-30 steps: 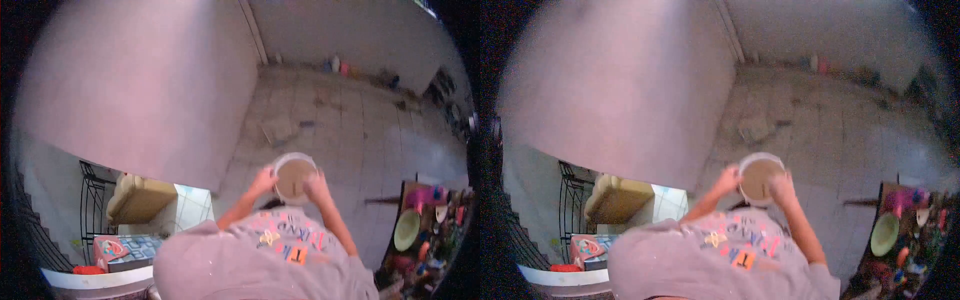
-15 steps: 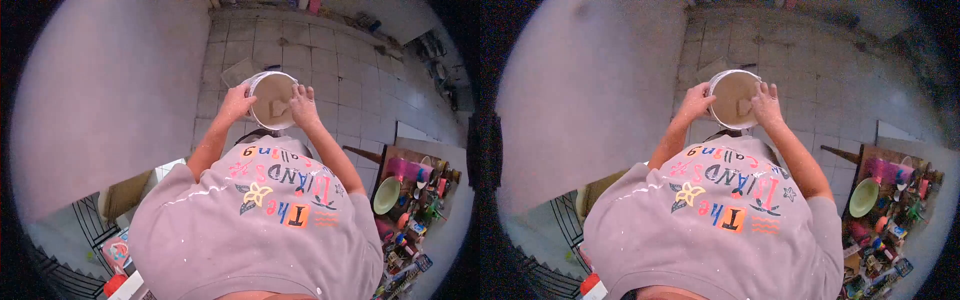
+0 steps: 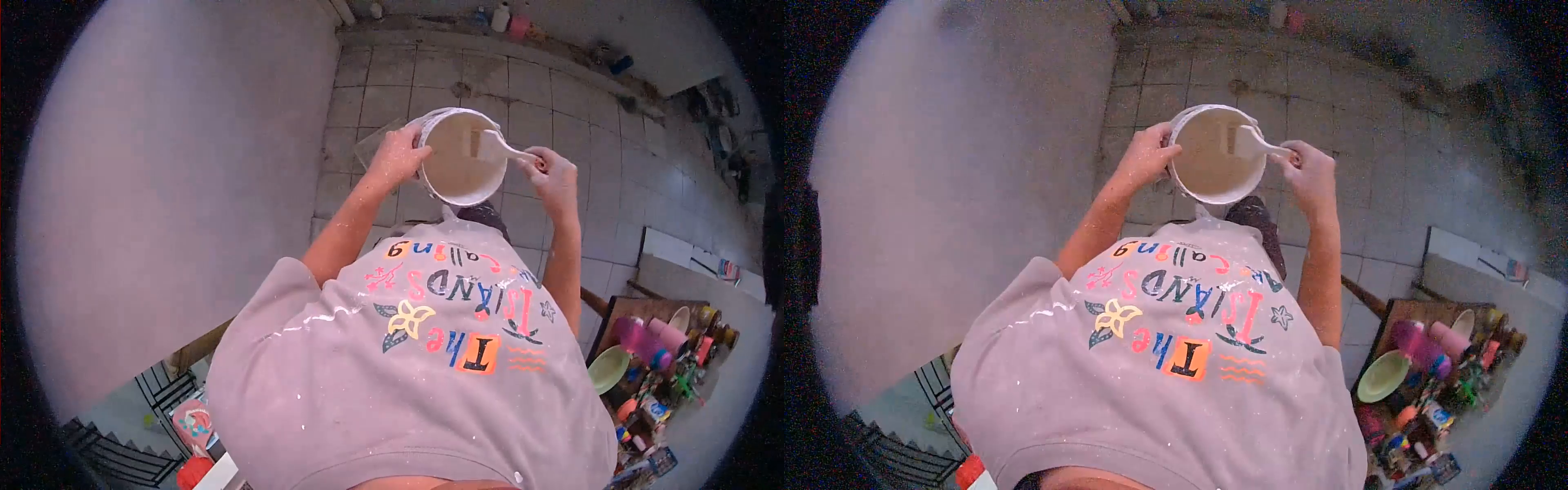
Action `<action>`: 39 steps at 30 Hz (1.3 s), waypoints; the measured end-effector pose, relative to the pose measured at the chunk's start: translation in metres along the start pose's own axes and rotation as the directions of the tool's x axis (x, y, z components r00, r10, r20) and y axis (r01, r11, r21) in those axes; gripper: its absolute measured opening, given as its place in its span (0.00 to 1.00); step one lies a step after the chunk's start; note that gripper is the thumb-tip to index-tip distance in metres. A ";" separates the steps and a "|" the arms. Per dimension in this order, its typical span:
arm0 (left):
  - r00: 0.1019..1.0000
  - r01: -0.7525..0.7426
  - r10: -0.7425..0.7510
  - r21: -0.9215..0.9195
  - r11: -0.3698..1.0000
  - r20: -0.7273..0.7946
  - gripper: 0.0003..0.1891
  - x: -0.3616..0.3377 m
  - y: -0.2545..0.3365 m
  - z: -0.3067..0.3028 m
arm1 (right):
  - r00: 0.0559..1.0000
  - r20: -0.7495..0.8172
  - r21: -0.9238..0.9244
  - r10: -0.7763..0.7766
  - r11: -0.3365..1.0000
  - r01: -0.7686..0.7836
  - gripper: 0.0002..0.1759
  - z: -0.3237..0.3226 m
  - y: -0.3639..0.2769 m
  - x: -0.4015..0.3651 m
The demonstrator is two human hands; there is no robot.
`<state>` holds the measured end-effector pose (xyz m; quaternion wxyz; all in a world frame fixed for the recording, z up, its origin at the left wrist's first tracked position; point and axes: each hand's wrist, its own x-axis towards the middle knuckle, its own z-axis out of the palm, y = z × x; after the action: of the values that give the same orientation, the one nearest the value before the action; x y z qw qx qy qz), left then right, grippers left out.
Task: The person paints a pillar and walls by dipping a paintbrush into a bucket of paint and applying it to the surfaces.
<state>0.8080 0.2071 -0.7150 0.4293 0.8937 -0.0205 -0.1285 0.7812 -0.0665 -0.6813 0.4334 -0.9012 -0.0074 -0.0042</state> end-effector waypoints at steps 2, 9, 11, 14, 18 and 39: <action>0.998 0.061 -0.062 -0.041 0.997 -0.008 0.15 0.018 0.014 -0.002 | 0.988 0.036 0.274 0.148 0.950 -0.152 0.10 -0.007 0.031 0.026; 0.963 0.186 -0.208 -0.136 0.973 -0.169 0.16 0.051 0.021 0.037 | 0.883 0.312 0.844 0.351 0.325 -0.428 0.08 0.011 0.120 0.089; 0.939 0.190 -0.224 -0.151 0.970 -0.261 0.16 0.048 0.013 0.058 | 0.888 0.407 0.842 0.213 0.289 -0.455 0.14 0.026 0.152 0.100; 0.885 0.251 -0.311 -0.207 0.945 -0.347 0.16 0.027 0.020 0.093 | 0.929 0.347 0.784 0.127 0.505 -0.362 0.19 0.018 0.142 0.092; 0.822 0.194 -0.186 -0.043 0.980 -0.539 0.15 0.004 0.031 0.122 | 0.882 0.469 0.757 -0.053 0.539 -0.370 0.24 -0.009 0.143 0.093; 0.830 0.319 -0.409 -0.279 0.906 -0.380 0.17 0.049 -0.015 0.167 | 0.491 0.870 0.295 -0.048 0.849 -0.438 0.29 -0.008 0.181 0.106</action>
<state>0.8131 0.0825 -0.8371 0.4797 0.8382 0.2591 -0.0096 0.8903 -0.1850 -0.8161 0.5788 -0.6409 -0.1133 0.4913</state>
